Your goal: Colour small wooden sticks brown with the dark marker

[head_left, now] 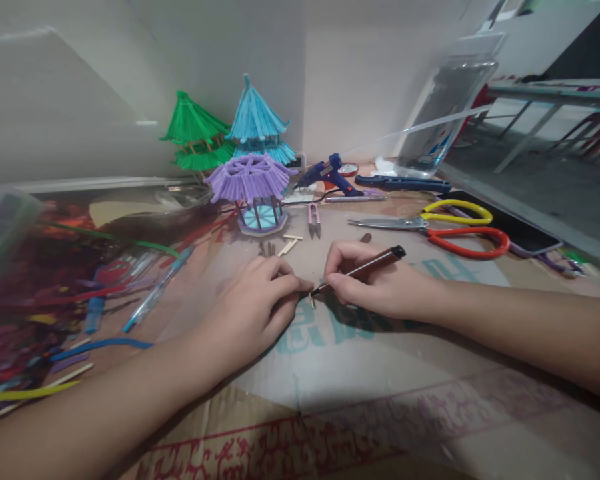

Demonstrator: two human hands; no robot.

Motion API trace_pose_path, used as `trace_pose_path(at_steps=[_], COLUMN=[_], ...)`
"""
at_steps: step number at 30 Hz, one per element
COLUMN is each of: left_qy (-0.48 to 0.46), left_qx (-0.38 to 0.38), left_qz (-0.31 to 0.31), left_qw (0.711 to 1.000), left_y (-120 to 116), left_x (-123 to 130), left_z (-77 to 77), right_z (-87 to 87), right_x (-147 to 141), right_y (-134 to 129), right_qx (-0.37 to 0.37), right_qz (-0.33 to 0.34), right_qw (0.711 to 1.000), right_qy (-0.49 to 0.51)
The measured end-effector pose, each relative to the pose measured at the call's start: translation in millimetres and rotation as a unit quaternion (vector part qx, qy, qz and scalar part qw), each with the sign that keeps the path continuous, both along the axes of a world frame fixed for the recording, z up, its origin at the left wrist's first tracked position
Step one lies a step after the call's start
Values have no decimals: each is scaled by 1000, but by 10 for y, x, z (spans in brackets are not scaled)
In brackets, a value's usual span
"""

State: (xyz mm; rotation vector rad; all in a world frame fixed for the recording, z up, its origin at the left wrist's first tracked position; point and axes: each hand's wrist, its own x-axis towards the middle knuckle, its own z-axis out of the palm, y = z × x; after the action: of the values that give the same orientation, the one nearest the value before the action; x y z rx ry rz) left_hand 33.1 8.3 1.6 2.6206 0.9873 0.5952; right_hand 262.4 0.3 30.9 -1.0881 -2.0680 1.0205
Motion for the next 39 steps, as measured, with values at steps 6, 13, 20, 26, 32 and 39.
trace_pose_path(at_steps=[6, 13, 20, 26, 32, 39], left_qy=[2, 2, 7, 5, 12, 17], left_qx=[5, -8, -6, 0, 3, -3], left_qz=[-2, -3, -1, -4, 9, 4], left_qw=[1000, 1000, 1000, 1000, 1000, 1000], left_y=[-6, -10, -8, -12, -17, -8], left_x=[0, 2, 3, -1, 1, 1], left_z=[9, 16, 8, -4, -8, 2], right_z=[4, -4, -2, -17, -24, -12], right_x=[0, 24, 4, 6, -2, 9], right_y=[5, -5, -6, 7, 15, 10], right_qx=[0, -18, 3, 8, 8, -4], right_qz=[4, 53, 6, 9, 7, 1], right_qw=[1000, 998, 1000, 1000, 1000, 1000], right_qy=[5, 26, -2, -2, 4, 4])
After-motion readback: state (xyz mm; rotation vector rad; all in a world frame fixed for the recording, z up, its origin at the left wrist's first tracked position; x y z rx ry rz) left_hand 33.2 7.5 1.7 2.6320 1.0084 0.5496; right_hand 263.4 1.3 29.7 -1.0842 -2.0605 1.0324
